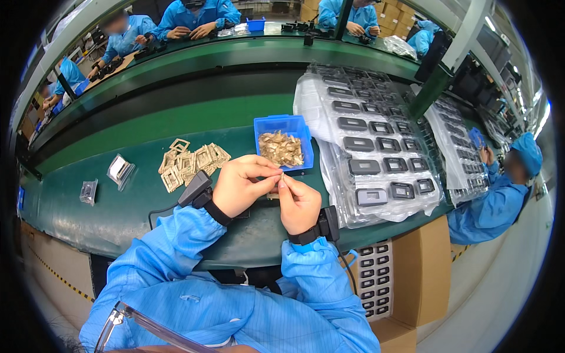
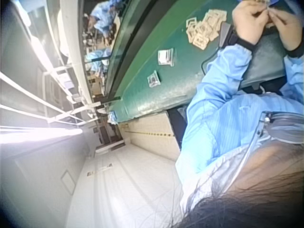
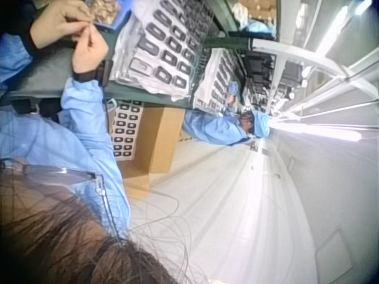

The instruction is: Manually assembling small plastic and metal components on an industrial assembly line.

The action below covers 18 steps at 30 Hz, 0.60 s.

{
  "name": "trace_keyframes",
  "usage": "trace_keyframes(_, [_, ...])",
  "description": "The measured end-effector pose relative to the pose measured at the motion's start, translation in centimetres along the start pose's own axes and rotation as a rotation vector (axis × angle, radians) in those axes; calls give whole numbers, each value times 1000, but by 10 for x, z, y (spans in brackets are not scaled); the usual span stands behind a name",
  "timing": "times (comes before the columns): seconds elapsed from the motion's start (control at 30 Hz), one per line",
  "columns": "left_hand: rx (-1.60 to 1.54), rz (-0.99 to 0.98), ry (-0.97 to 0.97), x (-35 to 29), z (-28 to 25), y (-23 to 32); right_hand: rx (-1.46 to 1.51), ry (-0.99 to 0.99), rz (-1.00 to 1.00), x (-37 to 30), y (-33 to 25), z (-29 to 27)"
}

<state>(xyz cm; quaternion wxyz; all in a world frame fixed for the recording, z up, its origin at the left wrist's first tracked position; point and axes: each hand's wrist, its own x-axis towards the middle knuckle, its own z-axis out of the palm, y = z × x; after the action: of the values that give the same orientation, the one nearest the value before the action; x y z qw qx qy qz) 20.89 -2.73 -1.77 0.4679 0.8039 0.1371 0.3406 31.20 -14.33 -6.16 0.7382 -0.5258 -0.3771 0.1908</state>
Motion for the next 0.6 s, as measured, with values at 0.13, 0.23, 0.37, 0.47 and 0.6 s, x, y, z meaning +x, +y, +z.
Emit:
trace_keyframes(0.13, [-43,-9,-5,0,0,4,-29,-1,-18,-1,2,-2])
trace_keyframes(0.23, [-44,9,-21,0,0,0,-27,-7,-30,-2,3,-3])
trace_keyframes(0.37, [-4,71,-36,1,-3,-1,-30,-20,-70,-2,4,-3])
trace_keyframes(0.47, [-84,-42,-46,0,-3,0,-35,-34,-73,-2,5,-3])
trace_keyframes(0.6, [55,171,108,0,-1,2,1,25,-40,1,1,4])
